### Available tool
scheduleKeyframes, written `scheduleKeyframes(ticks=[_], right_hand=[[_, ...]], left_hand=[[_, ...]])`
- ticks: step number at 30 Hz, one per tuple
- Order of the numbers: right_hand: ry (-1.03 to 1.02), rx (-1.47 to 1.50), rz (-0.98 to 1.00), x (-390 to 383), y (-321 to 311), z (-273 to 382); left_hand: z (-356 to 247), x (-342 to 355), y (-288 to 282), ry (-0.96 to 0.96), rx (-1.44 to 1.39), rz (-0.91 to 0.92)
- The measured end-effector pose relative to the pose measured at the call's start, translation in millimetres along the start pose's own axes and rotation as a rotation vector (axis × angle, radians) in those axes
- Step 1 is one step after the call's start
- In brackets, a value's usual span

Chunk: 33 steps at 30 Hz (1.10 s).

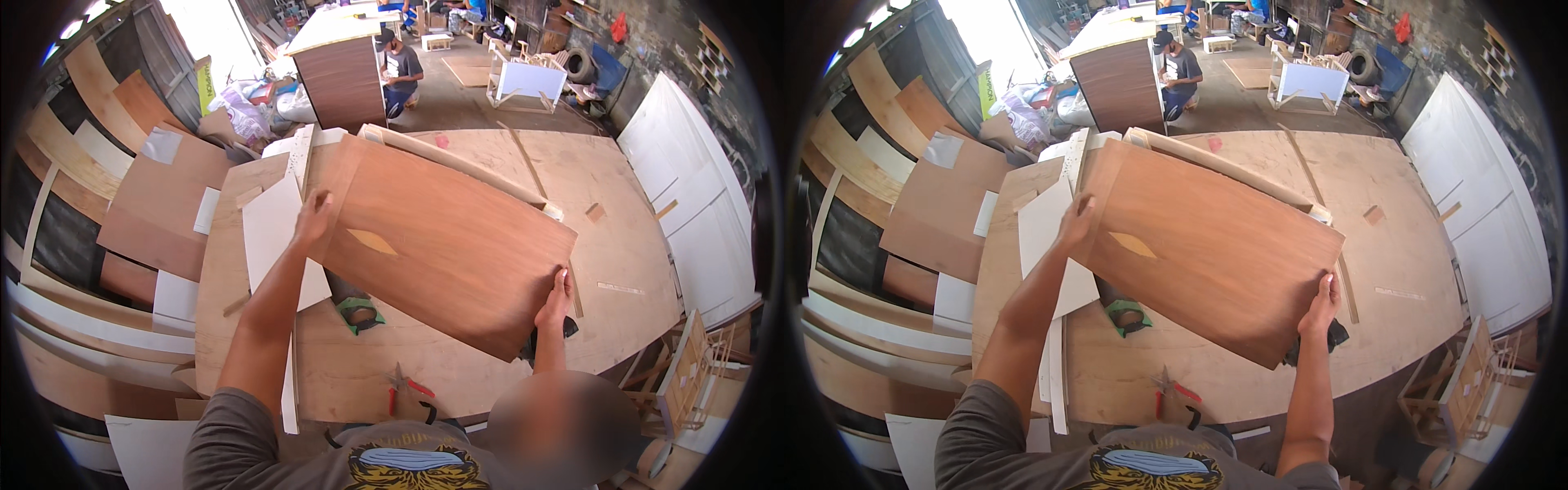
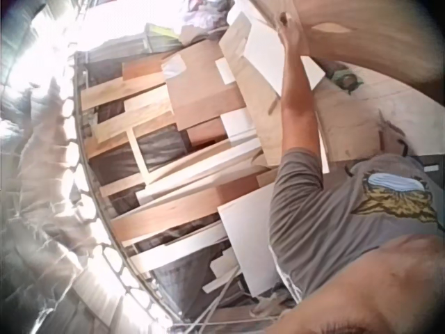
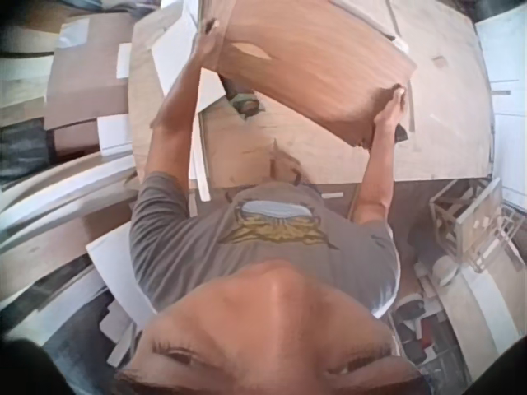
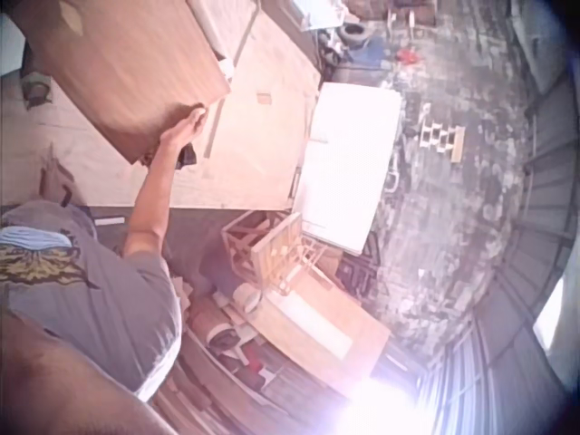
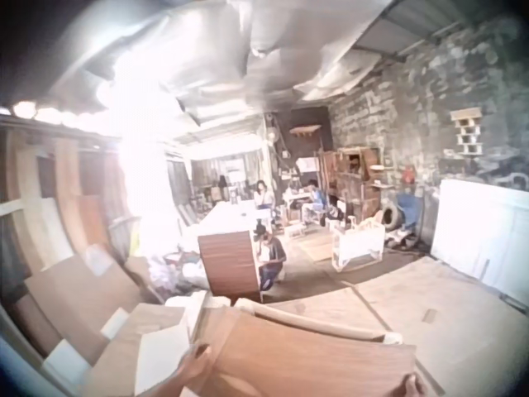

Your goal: The person uses scissors to trim the edge of a wood panel, then uses a hammer to pound a thin wood strip into a groove on a larger wood board while holding the board steady.

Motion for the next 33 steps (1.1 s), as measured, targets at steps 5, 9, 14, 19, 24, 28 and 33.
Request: scheduleKeyframes(ticks=[5,9,14,19,24,28,33], right_hand=[[-0.024,-0.178,-0.030,17,3,6],[-0.113,-0.322,-0.090,30,1,9],[-0.243,-0.500,-0.144,40,20,4],[-0.347,-0.663,-0.228,39,20,5],[-0.350,-0.680,-0.224,28,30,12],[-0.222,-0.771,-0.140,21,35,12],[-0.359,-0.828,-0.229,18,31,15]], left_hand=[[0,18,26,-0.002,0.060,0.025],[-25,24,37,-0.021,0.052,0.047],[-4,54,46,0.002,-0.023,0.025],[-18,42,55,0.078,0.132,-0.132],[-17,37,52,0.183,0.155,-0.196],[-4,28,56,0.191,0.091,-0.278],[4,32,55,0.227,-0.005,-0.279]])
Point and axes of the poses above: each hand's wrist, its own x-axis towards the middle knuckle, its own y-axis out of the palm, z = x × y, the point moved 5 cm from there along x, towards the middle knuckle, and after that the axes turned 7 degrees about -x, right-handed, at the moved point
